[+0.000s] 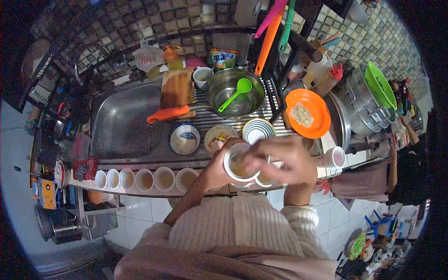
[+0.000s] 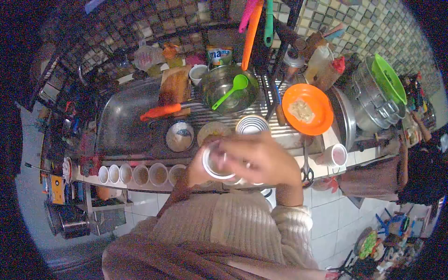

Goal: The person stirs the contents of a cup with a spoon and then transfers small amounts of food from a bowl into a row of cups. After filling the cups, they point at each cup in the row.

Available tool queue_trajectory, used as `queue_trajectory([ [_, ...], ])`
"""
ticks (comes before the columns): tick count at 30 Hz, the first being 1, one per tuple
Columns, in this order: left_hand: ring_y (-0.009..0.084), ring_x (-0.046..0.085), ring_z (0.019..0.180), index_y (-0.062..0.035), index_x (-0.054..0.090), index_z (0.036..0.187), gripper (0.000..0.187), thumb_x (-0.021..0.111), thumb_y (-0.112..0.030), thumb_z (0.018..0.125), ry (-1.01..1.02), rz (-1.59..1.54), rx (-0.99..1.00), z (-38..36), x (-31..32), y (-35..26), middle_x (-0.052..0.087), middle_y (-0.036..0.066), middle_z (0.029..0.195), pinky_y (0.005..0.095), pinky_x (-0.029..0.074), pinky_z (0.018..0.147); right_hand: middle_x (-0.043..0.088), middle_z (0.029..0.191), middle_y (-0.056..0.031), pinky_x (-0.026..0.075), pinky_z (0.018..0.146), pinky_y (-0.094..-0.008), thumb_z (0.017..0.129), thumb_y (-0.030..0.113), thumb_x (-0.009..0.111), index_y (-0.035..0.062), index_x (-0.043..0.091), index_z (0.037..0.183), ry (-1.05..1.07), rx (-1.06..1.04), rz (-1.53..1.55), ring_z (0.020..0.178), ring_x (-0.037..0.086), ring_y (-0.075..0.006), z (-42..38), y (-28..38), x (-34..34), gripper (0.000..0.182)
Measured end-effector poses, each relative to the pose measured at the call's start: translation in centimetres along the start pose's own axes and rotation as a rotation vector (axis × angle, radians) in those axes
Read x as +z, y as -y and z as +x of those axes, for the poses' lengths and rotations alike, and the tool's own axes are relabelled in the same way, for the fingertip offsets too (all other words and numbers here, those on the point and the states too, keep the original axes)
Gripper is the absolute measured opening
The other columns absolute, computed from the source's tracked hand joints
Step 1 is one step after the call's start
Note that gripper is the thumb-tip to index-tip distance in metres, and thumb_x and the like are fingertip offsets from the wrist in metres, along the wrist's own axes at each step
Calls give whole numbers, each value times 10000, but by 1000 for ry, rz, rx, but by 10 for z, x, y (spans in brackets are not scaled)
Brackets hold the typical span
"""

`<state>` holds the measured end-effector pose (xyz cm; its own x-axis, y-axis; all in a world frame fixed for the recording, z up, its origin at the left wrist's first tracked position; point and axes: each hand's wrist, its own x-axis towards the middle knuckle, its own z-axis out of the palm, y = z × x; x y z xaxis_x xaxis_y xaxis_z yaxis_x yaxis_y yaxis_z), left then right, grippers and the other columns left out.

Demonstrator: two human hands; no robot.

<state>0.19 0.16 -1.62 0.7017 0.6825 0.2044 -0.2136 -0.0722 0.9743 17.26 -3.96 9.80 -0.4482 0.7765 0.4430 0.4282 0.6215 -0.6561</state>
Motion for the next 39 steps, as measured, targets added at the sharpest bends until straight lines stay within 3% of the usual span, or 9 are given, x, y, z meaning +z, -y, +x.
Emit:
queue_trajectory([
  [3,156,430,1042,-66,347,1132,788,809,-95,494,9,-1,59,0,-7,7,443,60,1085,316,343,891,563,693,-115,450,519,-333,742,156,554,27,561,850,190,-152,174,591,568,-265,-6,2,1,168],
  [6,159,427,1049,-60,342,1139,799,809,-92,491,23,6,32,0,-5,3,435,70,1103,317,341,895,564,712,-103,452,499,-346,726,117,546,39,558,799,-89,73,-101,561,559,-274,-9,3,2,108],
  [10,158,438,1037,-53,349,1133,781,805,-104,501,3,2,-3,1,-3,0,449,72,1084,312,345,890,562,716,-107,447,485,-340,748,145,555,44,572,809,70,-156,-11,552,550,-269,-4,1,0,120],
  [15,159,469,996,-53,366,1116,763,809,-113,498,-28,123,89,1,-1,-3,472,77,1059,318,369,866,554,699,-88,437,477,-332,754,123,523,50,568,808,-75,23,-72,584,553,-262,-9,3,-1,102],
  [19,157,464,1000,-53,369,1108,756,812,-124,498,-61,93,78,1,-3,-5,466,72,1059,307,367,863,563,659,-87,434,486,-330,783,155,520,47,572,817,14,-165,-1,546,549,-263,-7,-2,-3,124],
  [22,150,460,999,-55,369,1107,757,814,-129,498,-38,110,53,-1,-2,-3,463,69,1060,299,368,858,580,678,-88,440,497,-328,749,138,536,59,574,816,-6,11,-53,565,564,-260,-6,8,-11,110],
  [29,149,459,997,-54,371,1097,748,812,-121,497,-72,159,82,3,-4,-10,464,69,1053,296,366,856,605,722,-79,458,508,-313,756,147,523,79,591,838,74,-106,-37,573,581,-255,-17,-2,-8,126],
  [33,151,460,998,-56,368,1094,744,810,-116,498,-51,197,71,4,-2,-8,467,69,1046,293,366,858,610,700,-68,462,510,-308,743,129,537,79,601,819,-131,120,-205,571,588,-251,-11,3,-7,112],
  [39,155,452,1008,-57,365,1093,739,806,-112,503,-67,187,64,2,-3,-11,462,72,1046,295,363,863,603,681,-78,454,513,-295,735,105,531,78,594,816,49,-89,-17,558,580,-243,-17,0,-9,106],
])
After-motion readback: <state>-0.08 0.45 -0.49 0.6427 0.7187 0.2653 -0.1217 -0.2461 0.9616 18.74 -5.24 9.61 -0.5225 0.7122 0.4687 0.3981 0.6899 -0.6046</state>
